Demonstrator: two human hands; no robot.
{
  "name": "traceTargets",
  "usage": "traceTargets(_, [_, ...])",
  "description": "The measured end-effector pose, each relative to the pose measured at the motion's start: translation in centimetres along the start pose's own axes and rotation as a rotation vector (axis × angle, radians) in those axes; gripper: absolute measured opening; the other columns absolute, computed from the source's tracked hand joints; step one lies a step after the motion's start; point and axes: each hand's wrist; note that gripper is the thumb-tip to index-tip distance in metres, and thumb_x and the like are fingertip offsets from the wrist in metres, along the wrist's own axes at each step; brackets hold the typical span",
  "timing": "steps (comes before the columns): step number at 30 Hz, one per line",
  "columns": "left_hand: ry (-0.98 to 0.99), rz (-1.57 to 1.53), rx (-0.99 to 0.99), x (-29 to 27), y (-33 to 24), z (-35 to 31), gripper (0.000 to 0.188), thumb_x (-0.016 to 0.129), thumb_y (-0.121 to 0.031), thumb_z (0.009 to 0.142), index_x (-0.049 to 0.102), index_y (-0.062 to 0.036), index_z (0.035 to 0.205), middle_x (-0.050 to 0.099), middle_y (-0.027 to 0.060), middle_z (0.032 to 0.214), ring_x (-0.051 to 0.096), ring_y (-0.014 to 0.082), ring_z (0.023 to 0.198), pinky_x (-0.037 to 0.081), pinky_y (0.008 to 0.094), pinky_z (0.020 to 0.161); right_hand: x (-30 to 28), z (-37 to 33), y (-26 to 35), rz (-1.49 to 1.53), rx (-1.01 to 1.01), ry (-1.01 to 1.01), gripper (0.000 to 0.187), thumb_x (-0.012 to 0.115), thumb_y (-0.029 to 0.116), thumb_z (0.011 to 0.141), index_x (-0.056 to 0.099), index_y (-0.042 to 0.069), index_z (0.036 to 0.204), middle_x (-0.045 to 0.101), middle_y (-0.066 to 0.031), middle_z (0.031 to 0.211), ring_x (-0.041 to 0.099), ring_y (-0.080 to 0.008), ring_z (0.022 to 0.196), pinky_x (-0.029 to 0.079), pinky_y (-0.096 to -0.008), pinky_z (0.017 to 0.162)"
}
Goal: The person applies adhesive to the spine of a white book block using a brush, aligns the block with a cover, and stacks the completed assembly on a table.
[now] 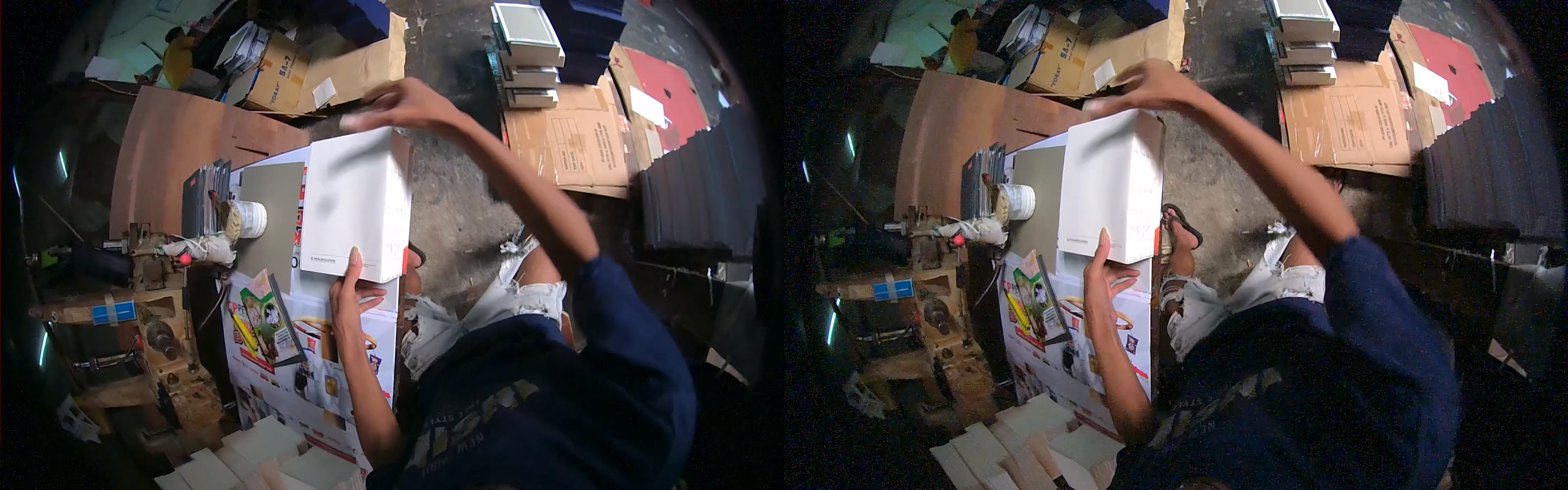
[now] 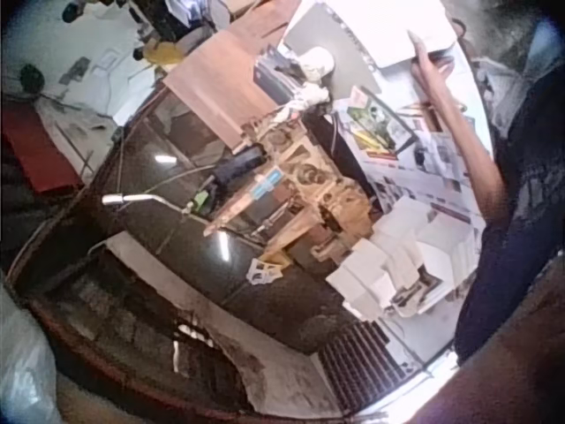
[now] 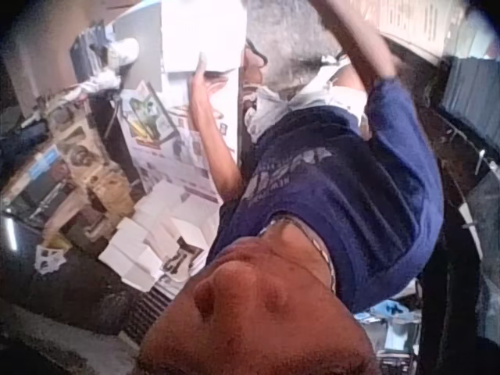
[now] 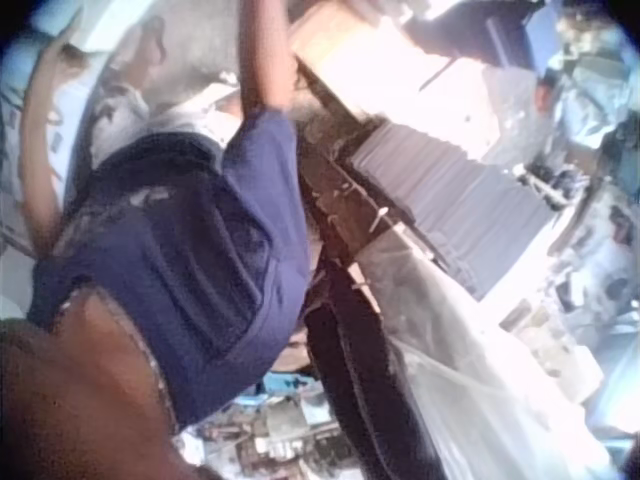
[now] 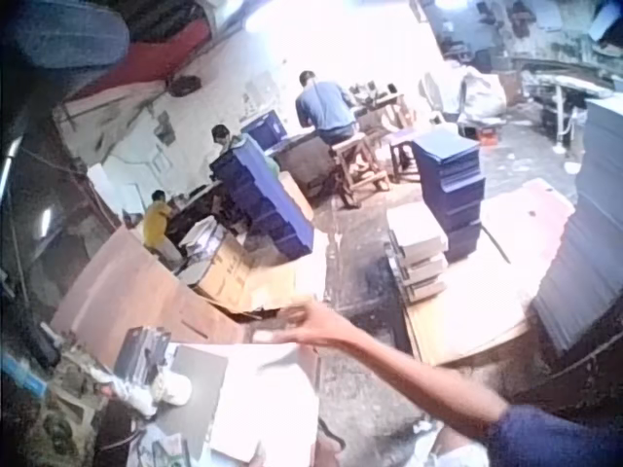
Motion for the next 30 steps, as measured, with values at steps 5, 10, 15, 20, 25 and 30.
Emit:
traceTargets(5, [0.004, 0.012, -0.023, -0.2, 0.4, 0.2, 0.083, 0.061, -0.072, 0.083, 0.063, -0.0007, 0.125, 0.072, 0.0130, 0.099, 0.069, 0.0205, 0.076, 0.052, 0.0388, 0.080, 6.9, -10.7, -2.2, 0.392, 0.284, -0.419, 0.118, 0.089, 0.054, 0.064, 0.034, -0.008, 0.147, 0.058, -0.0308, 0.125, 0.063, -0.0335, 0.111, 0.053, -0.0420, 0.094])
traceTargets(10, [-0.015, 0.010, 0.030, 1.2, 0.7, -0.4, 0.085, 0.059, -0.075, 0.083, 0.063, 0.0000, 0.124, 0.072, 0.0127, 0.097, 0.071, 0.0215, 0.075, 0.054, 0.0364, 0.074, 8.5, -12.9, -0.3, 0.536, 0.302, -0.351, 0.124, 0.091, 0.044, 0.058, 0.026, -0.014, 0.146, 0.064, -0.0261, 0.109, 0.067, -0.0285, 0.094, 0.055, -0.0384, 0.087])
traceTargets(15, [-0.016, 0.203, 0.053, 3.2, -0.2, -2.1, 0.098, 0.043, -0.084, 0.085, 0.067, 0.0085, 0.109, 0.068, 0.0154, 0.077, 0.069, 0.0233, 0.061, 0.056, 0.0321, 0.058, 6.3, -11.9, -1.7, 0.555, 0.322, -0.298, 0.123, 0.092, 0.039, 0.056, 0.027, -0.013, 0.147, 0.064, -0.0201, 0.102, 0.067, -0.0265, 0.089, 0.055, -0.0351, 0.079])
traceTargets(20, [-0.019, 0.433, 0.321, 1.0, -5.2, -5.3, 0.073, 0.052, -0.061, 0.098, 0.068, 0.0052, 0.072, 0.061, 0.0119, 0.057, 0.060, 0.0166, 0.048, 0.049, 0.0243, 0.051, 6.2, -11.8, -2.9, 0.600, 0.270, -0.325, 0.117, 0.091, 0.035, 0.059, 0.028, -0.011, 0.146, 0.063, -0.0192, 0.102, 0.066, -0.0227, 0.084, 0.055, -0.0314, 0.066])
traceTargets(25, [-0.375, 0.619, 0.930, 0.6, -7.2, 2.2, 0.048, 0.062, -0.048, 0.095, 0.061, -0.0056, 0.118, 0.060, 0.0253, 0.119, 0.059, 0.0367, 0.108, 0.047, 0.0488, 0.087, 6.4, -11.8, -1.7, 0.553, 0.309, -0.277, 0.114, 0.090, 0.035, 0.060, 0.029, -0.009, 0.147, 0.059, -0.0232, 0.112, 0.066, -0.0297, 0.097, 0.059, -0.0343, 0.065])
traceTargets(30, [-0.439, 0.909, 0.823, 3.1, -5.7, 5.0, 0.078, 0.054, -0.070, 0.088, 0.041, -0.0264, 0.151, 0.034, 0.0259, 0.150, 0.040, 0.0501, 0.134, 0.035, 0.0658, 0.102, 6.4, -11.8, -1.7, 0.537, 0.316, -0.236, 0.113, 0.088, 0.033, 0.063, 0.027, -0.009, 0.149, 0.056, -0.0269, 0.122, 0.065, -0.0350, 0.102, 0.061, -0.0417, 0.076])
Point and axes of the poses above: each hand's wrist, its own z-axis towards the middle knuckle, its own x-axis out of the palm, y = z × x
